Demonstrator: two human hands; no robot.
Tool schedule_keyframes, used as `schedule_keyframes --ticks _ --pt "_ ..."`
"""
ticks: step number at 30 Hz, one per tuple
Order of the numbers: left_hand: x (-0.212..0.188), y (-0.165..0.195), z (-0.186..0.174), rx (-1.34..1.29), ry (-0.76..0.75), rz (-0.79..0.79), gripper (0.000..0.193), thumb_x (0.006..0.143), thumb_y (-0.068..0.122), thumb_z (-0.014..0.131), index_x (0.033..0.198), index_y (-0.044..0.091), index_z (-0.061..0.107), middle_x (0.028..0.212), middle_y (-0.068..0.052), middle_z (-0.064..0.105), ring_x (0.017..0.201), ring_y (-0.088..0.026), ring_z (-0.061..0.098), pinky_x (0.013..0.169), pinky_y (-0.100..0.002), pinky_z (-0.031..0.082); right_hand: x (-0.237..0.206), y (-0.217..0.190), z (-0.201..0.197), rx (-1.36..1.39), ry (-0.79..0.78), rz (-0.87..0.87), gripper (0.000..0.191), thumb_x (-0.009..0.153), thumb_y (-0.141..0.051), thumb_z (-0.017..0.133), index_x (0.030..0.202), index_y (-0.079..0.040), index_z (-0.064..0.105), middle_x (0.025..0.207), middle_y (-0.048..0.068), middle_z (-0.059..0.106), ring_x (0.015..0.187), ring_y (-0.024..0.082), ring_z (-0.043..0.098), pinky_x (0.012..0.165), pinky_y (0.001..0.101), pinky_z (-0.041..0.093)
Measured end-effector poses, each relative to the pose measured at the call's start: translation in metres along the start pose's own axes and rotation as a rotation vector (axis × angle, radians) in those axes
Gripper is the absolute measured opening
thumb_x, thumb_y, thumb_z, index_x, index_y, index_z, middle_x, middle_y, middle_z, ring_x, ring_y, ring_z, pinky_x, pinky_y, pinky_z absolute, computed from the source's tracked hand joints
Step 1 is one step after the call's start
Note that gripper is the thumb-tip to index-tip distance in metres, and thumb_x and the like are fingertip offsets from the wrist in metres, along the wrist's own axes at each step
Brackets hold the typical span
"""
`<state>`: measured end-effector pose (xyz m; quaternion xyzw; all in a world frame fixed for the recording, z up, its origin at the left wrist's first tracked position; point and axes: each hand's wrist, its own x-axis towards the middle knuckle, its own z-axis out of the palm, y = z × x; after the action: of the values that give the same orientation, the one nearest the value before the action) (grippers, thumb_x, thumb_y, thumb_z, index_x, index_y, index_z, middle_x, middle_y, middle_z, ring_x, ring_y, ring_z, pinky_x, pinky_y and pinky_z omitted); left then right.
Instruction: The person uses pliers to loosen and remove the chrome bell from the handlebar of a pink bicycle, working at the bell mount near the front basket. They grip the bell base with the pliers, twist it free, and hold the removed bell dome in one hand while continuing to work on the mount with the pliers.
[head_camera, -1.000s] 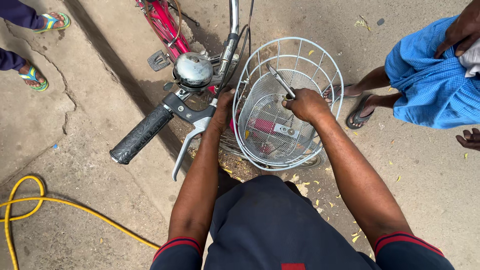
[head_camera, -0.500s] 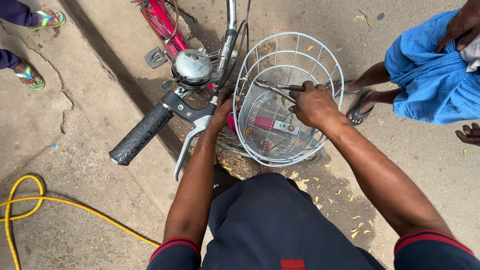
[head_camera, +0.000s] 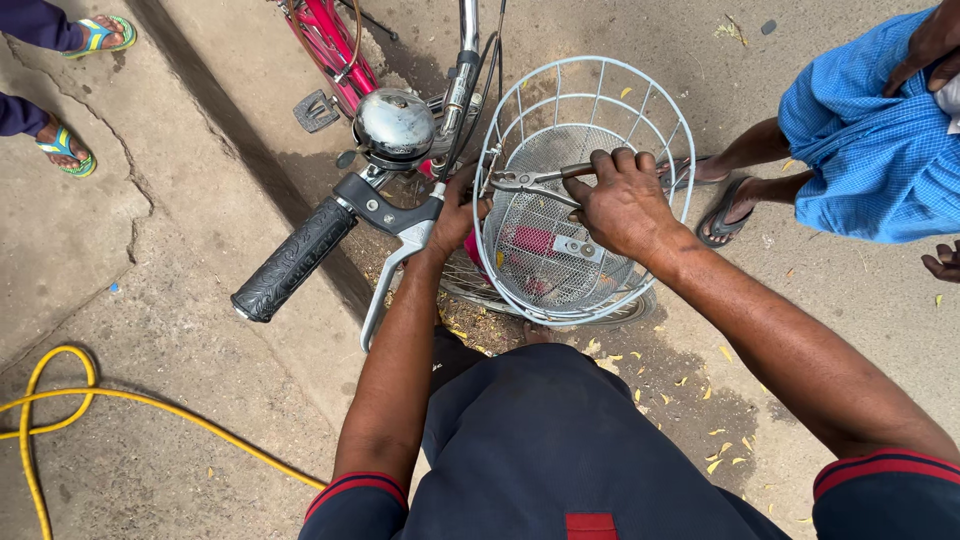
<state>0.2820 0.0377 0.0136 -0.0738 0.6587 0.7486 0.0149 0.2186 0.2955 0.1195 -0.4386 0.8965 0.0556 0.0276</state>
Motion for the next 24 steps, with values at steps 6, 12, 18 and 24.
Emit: schedule_keyframes --ticks 6,12,18,24 --pt "-0.002 -0.005 -0.001 -0.051 0.015 0.070 0.078 0.086 0.011 0.073 0.155 0.004 0.038 0.143 -0.013 0.057 0.127 -0.025 0.059 0.110 -0.041 0.047 0.003 -0.004 -0.007 -0.056 0.060 -0.037 0.046 0.085 -0.041 0.074 0.126 -0.020 0.074 0.121 0.017 0.059 0.114 0.035 0.055 0.102 0.0584 0.034" --pt "0.001 -0.009 0.001 -0.036 0.024 -0.002 0.073 0.086 0.010 0.068 0.155 0.005 0.043 0.133 -0.012 0.063 0.121 -0.022 0.061 0.109 -0.040 0.048 0.004 -0.005 -0.003 0.066 -0.034 -0.004 0.047 0.090 -0.042 0.072 0.130 -0.017 0.072 0.119 0.019 0.058 0.114 0.039 0.055 0.102 0.0602 0.037" --pt "-0.001 -0.008 0.001 -0.101 0.012 0.059 0.068 0.088 0.008 0.066 0.153 0.003 0.043 0.136 -0.013 0.062 0.126 -0.024 0.058 0.113 -0.041 0.044 0.006 -0.008 0.002 0.060 -0.060 -0.018 0.047 0.090 -0.045 0.070 0.129 -0.018 0.072 0.120 0.020 0.057 0.114 0.038 0.055 0.102 0.0598 0.039" --pt "-0.002 0.001 0.000 -0.036 0.007 -0.041 0.076 0.086 0.010 0.062 0.157 0.005 0.036 0.151 -0.016 0.053 0.140 -0.028 0.050 0.118 -0.042 0.037 0.008 -0.008 -0.010 -0.011 -0.090 -0.012 0.049 0.091 -0.048 0.067 0.132 -0.021 0.070 0.119 0.018 0.056 0.114 0.036 0.053 0.104 0.0620 0.036"
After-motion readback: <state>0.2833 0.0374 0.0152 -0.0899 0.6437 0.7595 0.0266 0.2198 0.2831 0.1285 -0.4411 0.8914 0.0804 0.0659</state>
